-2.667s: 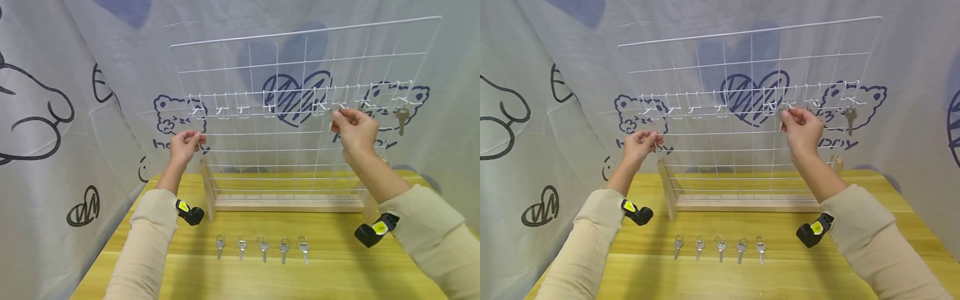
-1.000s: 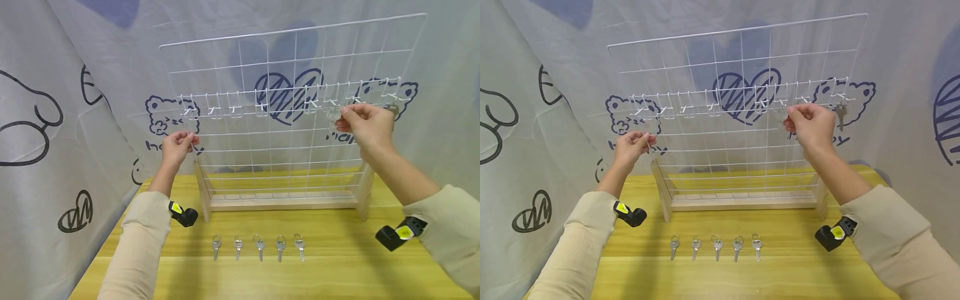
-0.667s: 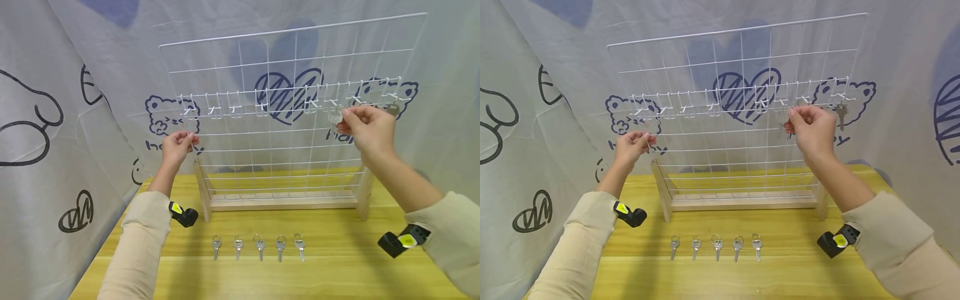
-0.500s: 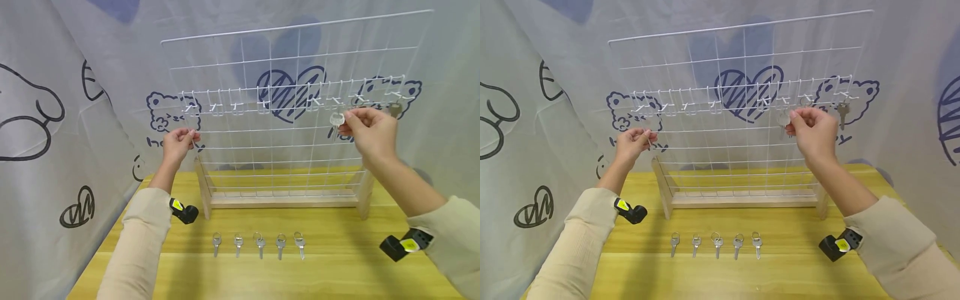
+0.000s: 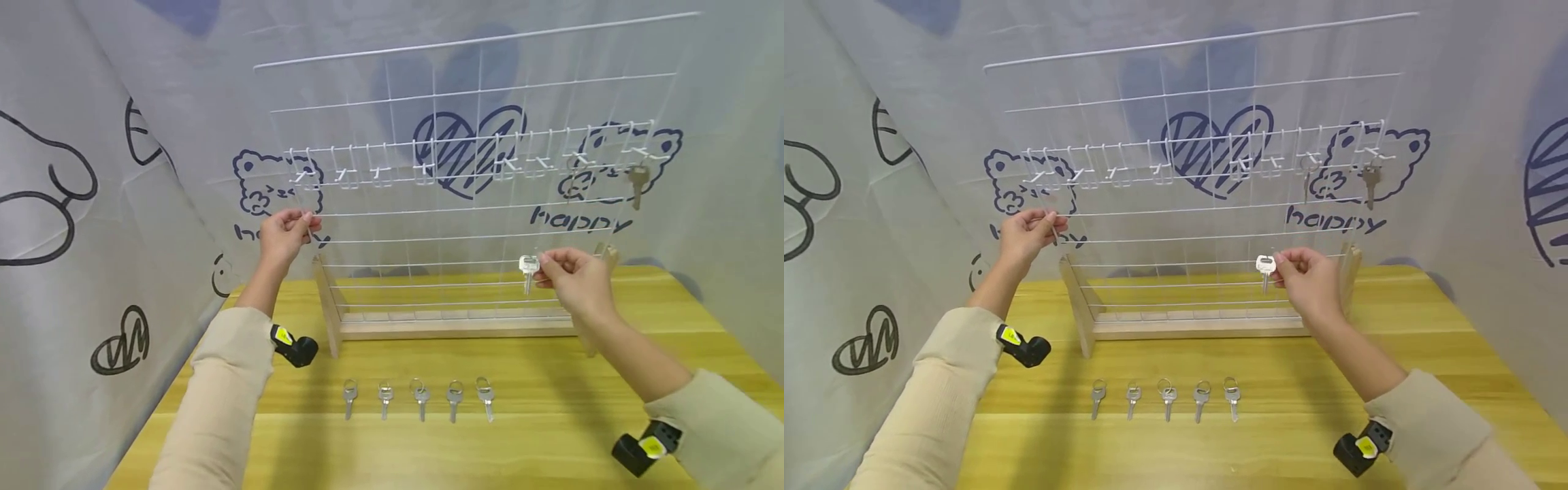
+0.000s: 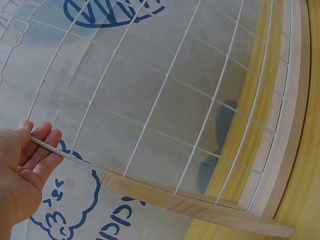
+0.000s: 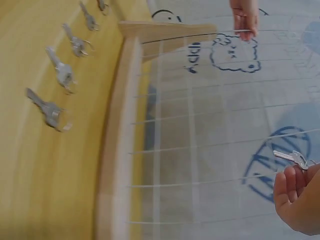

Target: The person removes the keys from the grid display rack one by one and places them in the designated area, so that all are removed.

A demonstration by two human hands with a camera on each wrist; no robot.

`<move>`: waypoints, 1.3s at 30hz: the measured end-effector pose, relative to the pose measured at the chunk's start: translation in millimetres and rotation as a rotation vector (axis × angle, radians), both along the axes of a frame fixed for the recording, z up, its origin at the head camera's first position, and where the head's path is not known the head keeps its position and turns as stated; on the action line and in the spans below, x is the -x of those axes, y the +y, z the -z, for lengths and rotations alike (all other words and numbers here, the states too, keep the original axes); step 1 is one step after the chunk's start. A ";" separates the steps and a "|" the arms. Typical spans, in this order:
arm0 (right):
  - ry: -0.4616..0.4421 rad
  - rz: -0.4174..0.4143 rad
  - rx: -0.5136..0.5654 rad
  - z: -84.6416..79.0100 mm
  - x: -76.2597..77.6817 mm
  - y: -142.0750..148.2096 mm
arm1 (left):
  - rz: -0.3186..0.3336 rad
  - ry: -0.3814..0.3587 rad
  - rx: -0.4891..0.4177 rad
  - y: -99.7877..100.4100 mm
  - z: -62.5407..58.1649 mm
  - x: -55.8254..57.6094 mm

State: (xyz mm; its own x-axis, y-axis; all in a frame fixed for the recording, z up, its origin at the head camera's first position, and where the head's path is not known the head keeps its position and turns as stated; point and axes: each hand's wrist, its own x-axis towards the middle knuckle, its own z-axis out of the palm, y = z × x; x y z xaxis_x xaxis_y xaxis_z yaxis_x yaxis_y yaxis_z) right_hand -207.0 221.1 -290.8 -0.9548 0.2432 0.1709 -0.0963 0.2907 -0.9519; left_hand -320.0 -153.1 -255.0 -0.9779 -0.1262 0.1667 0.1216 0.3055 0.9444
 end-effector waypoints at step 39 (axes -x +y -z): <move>-0.334 -0.089 0.044 144.4 -29.7 -5.8 | -0.009 0.000 -0.002 -2.1 0.0 -1.5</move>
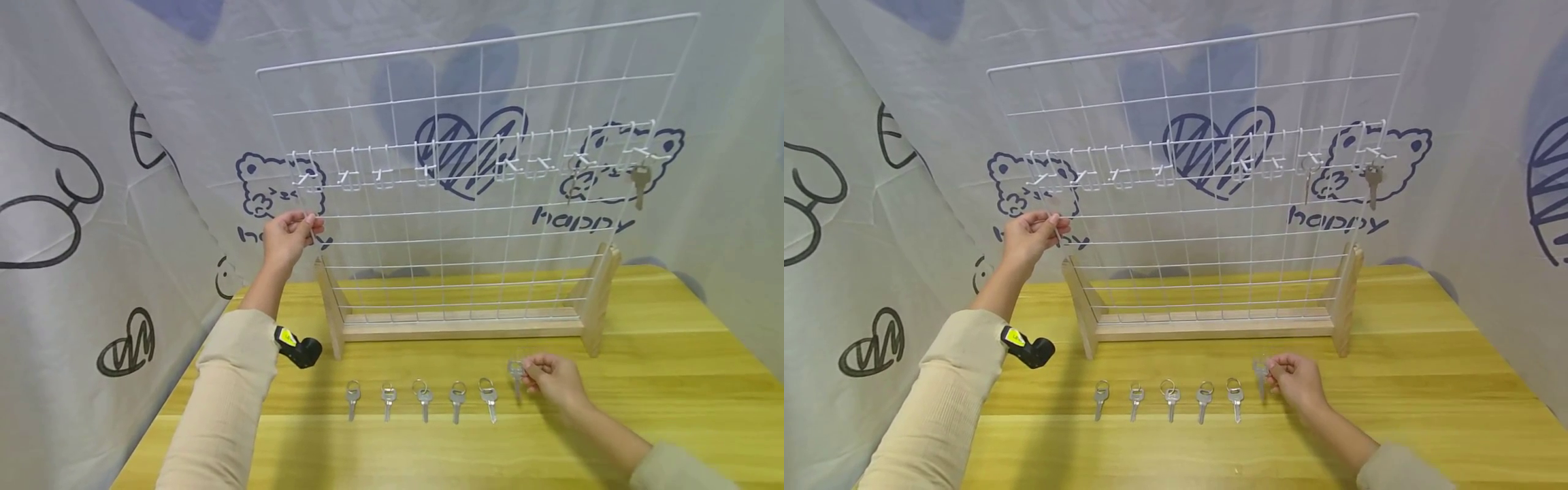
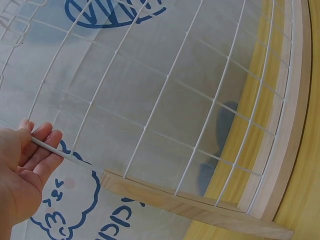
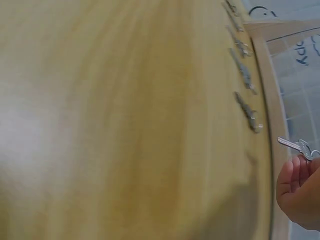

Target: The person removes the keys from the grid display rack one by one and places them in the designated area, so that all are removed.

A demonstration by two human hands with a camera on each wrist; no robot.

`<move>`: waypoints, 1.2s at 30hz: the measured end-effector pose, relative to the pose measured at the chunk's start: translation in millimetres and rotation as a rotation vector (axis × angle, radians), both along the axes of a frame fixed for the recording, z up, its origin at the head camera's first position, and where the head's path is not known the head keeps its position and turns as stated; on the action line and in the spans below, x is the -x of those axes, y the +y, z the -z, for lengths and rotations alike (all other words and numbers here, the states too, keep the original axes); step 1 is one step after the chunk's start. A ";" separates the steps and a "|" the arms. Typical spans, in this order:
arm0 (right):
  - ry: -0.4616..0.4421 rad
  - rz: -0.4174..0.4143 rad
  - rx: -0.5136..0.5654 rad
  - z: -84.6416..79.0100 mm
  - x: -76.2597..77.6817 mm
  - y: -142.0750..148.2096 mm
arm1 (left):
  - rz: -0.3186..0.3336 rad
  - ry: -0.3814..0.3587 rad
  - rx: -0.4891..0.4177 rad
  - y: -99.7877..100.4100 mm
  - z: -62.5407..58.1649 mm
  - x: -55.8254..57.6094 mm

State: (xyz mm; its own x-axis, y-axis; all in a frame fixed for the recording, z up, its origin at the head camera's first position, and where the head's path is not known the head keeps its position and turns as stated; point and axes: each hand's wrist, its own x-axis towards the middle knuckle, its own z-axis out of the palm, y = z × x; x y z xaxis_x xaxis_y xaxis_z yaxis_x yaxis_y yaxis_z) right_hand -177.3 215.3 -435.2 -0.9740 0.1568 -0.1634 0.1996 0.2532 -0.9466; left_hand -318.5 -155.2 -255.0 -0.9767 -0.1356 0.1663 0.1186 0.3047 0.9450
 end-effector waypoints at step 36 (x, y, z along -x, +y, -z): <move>0.006 -0.156 -0.409 18.5 1.3 0.0 | 0.000 0.017 0.007 -0.2 2.4 4.5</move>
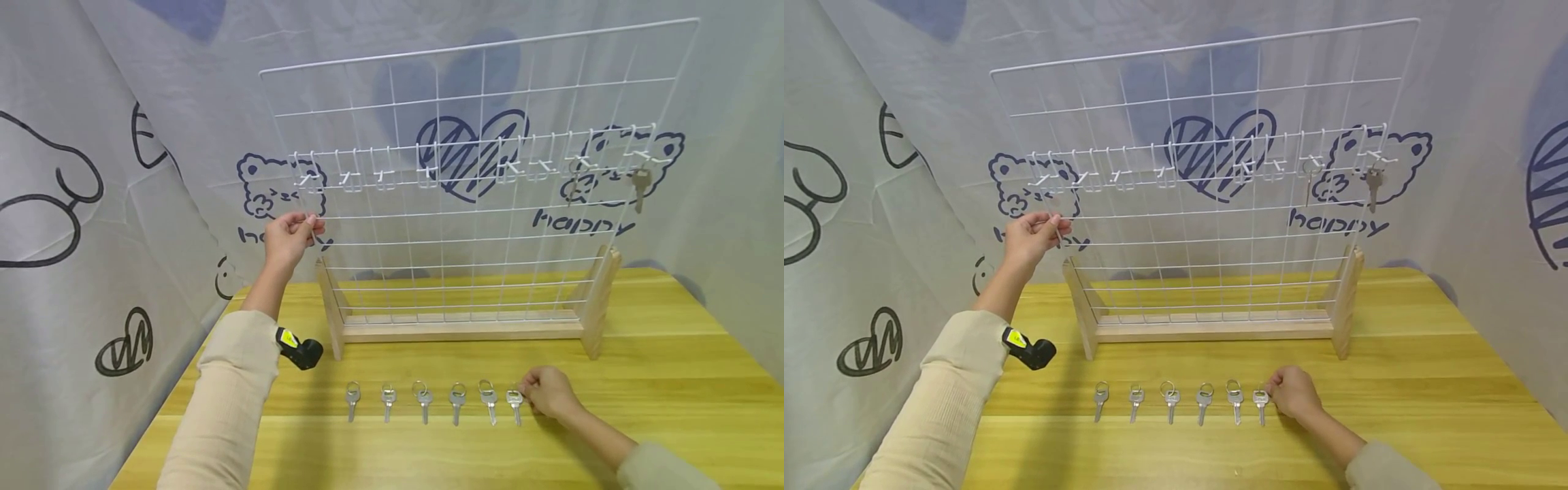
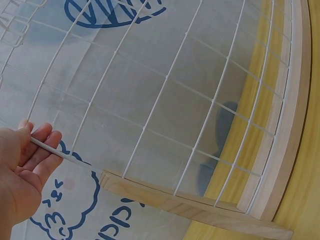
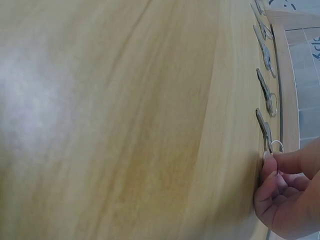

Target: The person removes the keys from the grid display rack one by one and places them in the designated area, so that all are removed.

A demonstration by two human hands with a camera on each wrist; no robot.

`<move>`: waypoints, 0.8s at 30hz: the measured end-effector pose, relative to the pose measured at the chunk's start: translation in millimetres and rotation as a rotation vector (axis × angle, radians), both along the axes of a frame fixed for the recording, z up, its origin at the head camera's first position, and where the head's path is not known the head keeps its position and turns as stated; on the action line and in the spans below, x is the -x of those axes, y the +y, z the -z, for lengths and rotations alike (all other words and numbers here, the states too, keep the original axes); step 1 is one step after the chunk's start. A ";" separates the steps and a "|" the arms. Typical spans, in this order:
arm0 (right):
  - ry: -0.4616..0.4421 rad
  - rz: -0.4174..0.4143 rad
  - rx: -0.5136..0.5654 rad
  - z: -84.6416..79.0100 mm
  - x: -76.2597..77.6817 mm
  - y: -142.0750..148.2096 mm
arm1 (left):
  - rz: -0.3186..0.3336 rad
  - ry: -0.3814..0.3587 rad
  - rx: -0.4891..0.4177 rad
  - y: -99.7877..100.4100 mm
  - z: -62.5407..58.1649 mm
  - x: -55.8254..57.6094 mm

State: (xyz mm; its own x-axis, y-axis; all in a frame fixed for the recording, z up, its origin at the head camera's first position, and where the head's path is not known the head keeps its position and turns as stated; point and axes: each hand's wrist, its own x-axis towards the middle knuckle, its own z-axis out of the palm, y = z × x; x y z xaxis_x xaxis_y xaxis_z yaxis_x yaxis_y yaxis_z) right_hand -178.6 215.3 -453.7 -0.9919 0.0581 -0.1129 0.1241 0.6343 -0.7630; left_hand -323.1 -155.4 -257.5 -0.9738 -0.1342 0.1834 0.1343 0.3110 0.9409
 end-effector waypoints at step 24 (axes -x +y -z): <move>-0.066 -0.043 0.067 -3.1 4.1 4.9 | 0.002 -0.002 0.004 -0.9 0.2 0.7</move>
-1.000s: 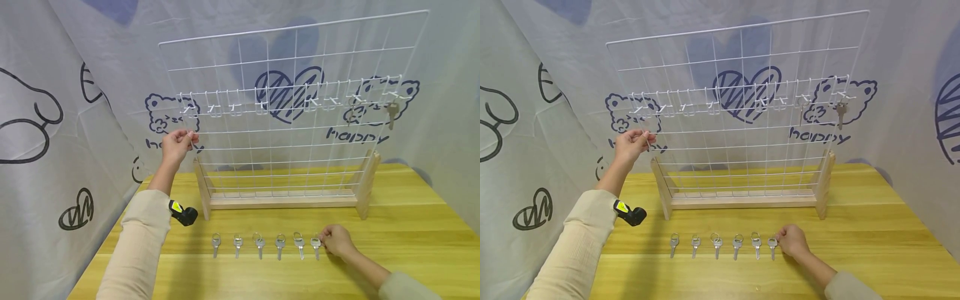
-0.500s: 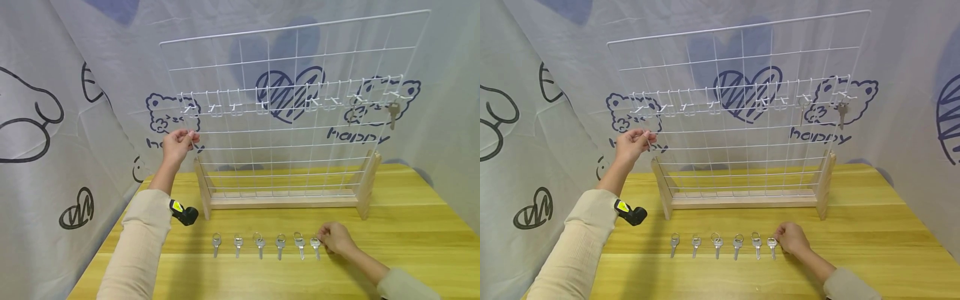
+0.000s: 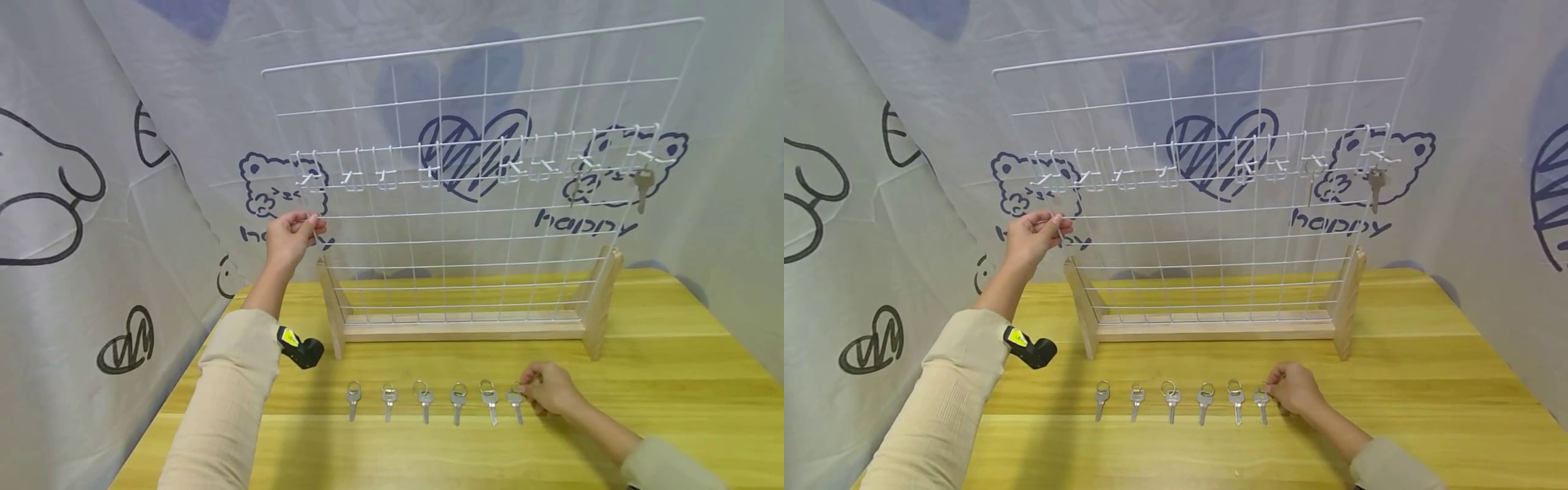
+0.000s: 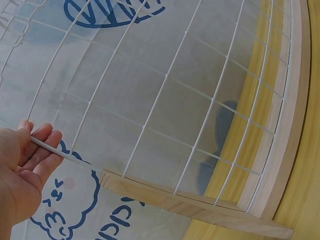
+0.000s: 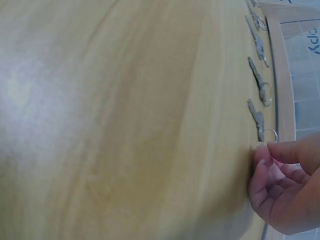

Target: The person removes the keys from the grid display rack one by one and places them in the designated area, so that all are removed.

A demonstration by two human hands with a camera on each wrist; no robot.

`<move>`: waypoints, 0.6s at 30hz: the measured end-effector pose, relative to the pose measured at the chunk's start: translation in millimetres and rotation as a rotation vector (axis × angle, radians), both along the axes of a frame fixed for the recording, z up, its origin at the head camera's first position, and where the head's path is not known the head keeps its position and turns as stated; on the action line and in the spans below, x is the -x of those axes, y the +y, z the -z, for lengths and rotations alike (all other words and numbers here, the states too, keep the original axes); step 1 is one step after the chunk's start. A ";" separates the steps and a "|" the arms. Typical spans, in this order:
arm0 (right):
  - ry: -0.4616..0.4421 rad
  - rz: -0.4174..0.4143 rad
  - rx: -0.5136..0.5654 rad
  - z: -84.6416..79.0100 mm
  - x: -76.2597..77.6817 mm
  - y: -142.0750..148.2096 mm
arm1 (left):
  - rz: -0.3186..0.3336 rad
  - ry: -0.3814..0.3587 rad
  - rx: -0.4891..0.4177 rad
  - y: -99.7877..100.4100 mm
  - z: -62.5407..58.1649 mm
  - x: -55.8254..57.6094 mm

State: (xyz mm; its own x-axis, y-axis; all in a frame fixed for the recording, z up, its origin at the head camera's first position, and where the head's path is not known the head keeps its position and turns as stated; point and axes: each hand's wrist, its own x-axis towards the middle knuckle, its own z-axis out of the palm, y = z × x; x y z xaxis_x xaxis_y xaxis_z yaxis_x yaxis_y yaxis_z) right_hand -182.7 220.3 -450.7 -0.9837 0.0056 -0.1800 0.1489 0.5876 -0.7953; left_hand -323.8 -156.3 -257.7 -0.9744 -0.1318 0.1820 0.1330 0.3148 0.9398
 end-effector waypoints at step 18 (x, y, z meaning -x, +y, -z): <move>0.571 0.024 -0.042 -79.0 22.4 23.2 | -0.003 -0.008 -0.005 -1.1 0.0 0.6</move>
State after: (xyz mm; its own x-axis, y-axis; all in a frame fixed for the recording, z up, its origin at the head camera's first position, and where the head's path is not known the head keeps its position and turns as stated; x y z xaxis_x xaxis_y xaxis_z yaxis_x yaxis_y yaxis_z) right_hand -205.1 243.5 -371.7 -0.9241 0.0252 0.3812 -0.2839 0.6225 -0.7293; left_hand -324.4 -157.4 -257.6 -0.9754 -0.1361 0.1734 0.1242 0.3103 0.9425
